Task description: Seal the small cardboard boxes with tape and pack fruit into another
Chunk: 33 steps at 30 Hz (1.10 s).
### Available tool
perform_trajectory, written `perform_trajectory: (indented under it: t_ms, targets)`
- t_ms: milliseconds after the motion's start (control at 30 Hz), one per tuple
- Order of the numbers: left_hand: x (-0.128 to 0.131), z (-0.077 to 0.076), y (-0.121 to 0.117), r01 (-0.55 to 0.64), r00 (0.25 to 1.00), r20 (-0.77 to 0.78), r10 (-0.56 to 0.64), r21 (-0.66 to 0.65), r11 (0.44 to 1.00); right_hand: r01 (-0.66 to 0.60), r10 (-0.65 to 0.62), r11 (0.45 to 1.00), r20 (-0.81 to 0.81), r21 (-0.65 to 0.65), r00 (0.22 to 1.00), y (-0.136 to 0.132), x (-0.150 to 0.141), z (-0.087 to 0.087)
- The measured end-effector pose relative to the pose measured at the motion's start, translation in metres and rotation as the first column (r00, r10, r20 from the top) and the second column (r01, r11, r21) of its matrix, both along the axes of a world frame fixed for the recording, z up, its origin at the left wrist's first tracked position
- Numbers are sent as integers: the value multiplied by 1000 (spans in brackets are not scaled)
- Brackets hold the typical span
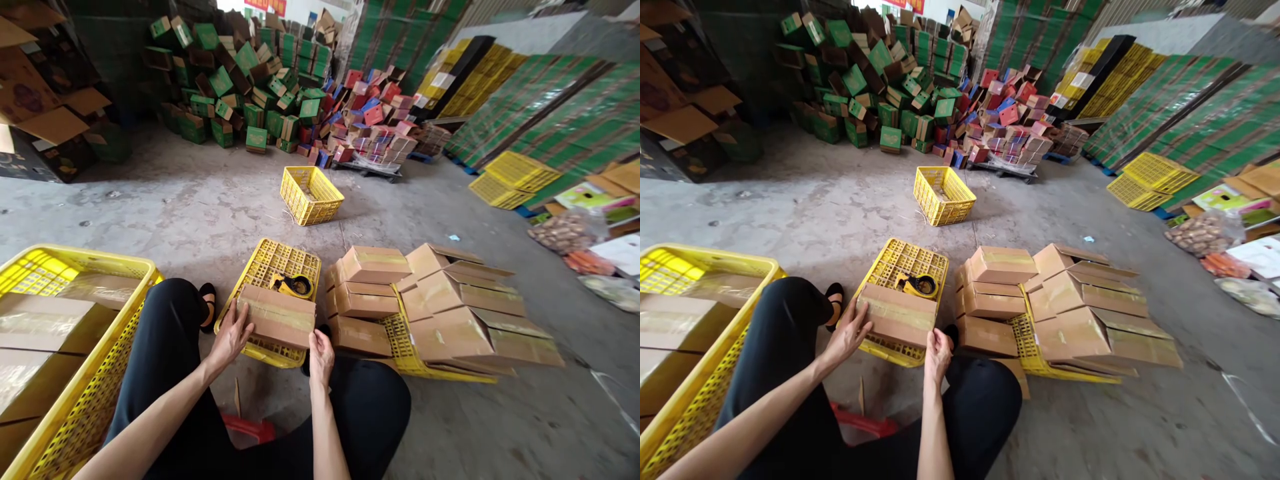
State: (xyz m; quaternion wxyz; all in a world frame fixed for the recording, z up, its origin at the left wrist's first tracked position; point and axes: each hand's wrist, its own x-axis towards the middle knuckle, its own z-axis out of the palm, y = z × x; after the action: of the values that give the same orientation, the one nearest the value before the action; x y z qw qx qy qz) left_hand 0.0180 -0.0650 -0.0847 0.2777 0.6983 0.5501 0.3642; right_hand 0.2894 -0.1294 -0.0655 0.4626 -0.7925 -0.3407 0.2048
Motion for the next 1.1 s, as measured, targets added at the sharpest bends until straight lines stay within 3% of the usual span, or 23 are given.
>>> perform_trajectory:
  t_ms: [200,433,900,1000,1100]
  targets:
    - [-1,-1,3,-21,998,-59,21,3,1000,31,-31,999,-12,32,999,12,7,-9]
    - [1,1,4,60,949,-314,8,204,977,-5,5,1000,4,6,1000,15,1,-17]
    - [6,0,8,76,965,-260,-33,156,985,-195,196,980,35,-30,980,27,9,-16]
    - [10,3,7,85,950,-310,-40,134,987,-213,219,975,120,-59,968,30,6,-18]
    - [14,7,8,100,942,-332,-52,127,987,-212,229,973,347,-89,909,33,-5,-17]
